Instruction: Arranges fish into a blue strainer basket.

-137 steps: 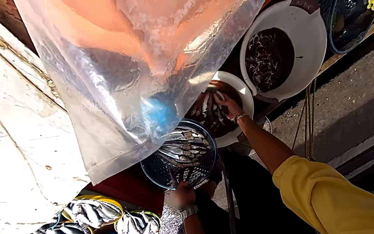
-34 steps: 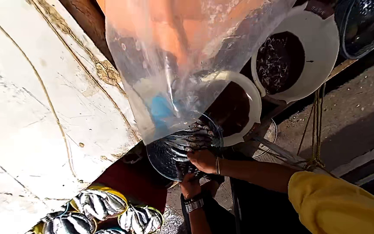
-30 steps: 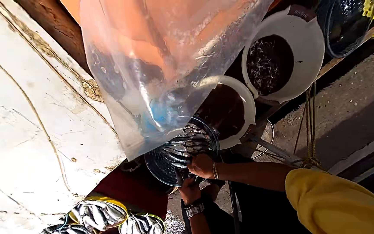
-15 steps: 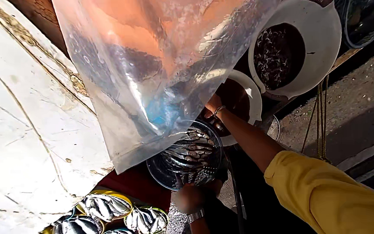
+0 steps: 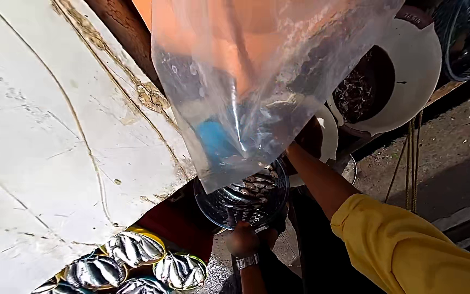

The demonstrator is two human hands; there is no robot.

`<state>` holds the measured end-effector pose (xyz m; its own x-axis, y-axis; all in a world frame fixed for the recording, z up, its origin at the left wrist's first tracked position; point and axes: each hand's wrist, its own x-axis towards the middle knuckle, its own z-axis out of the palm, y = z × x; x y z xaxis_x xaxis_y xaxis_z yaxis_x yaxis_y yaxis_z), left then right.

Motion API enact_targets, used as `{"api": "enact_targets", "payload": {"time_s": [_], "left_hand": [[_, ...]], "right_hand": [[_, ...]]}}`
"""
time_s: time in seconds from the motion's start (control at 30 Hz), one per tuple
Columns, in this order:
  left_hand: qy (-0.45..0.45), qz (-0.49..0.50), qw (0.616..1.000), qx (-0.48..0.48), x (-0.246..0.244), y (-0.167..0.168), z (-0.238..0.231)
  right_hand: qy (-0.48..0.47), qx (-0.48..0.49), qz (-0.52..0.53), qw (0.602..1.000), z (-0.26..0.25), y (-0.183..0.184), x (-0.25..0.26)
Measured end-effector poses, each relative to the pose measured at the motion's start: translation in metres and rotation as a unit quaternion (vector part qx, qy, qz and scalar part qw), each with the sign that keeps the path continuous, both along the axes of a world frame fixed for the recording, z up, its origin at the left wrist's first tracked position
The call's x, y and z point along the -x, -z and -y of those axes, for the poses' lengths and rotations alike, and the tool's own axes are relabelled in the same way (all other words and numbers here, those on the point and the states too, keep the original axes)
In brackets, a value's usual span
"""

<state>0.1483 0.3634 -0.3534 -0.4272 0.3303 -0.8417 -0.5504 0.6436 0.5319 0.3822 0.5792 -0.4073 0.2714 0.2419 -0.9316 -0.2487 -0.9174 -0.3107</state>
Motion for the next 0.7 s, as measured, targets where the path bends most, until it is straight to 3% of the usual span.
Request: {"api": "enact_targets", "payload": {"time_s": [0.2,0.37,0.47,0.57,0.7], "left_hand": [[0.021,-0.016,1.0,0.003,0.0,-0.002,-0.009],[0.035,-0.02,0.999,-0.004,-0.002,0.001,-0.011],[0.031,-0.013,0.999,0.002,-0.004,0.004,-0.013],[0.025,-0.006,1.0,0.009,-0.008,0.006,-0.012],[0.019,0.002,1.0,0.001,-0.009,0.005,-0.012]], "right_hand": [[-0.041,-0.059,0.017,0.997,0.0,-0.006,-0.007],[-0.172,-0.123,0.131,0.969,0.057,0.008,-0.058],[-0.216,-0.117,0.165,0.955,0.083,-0.025,-0.072],[-0.192,-0.184,0.104,0.958,0.097,-0.069,-0.055],[-0.229,-0.235,-0.086,0.941,0.115,-0.098,-0.01]]}}
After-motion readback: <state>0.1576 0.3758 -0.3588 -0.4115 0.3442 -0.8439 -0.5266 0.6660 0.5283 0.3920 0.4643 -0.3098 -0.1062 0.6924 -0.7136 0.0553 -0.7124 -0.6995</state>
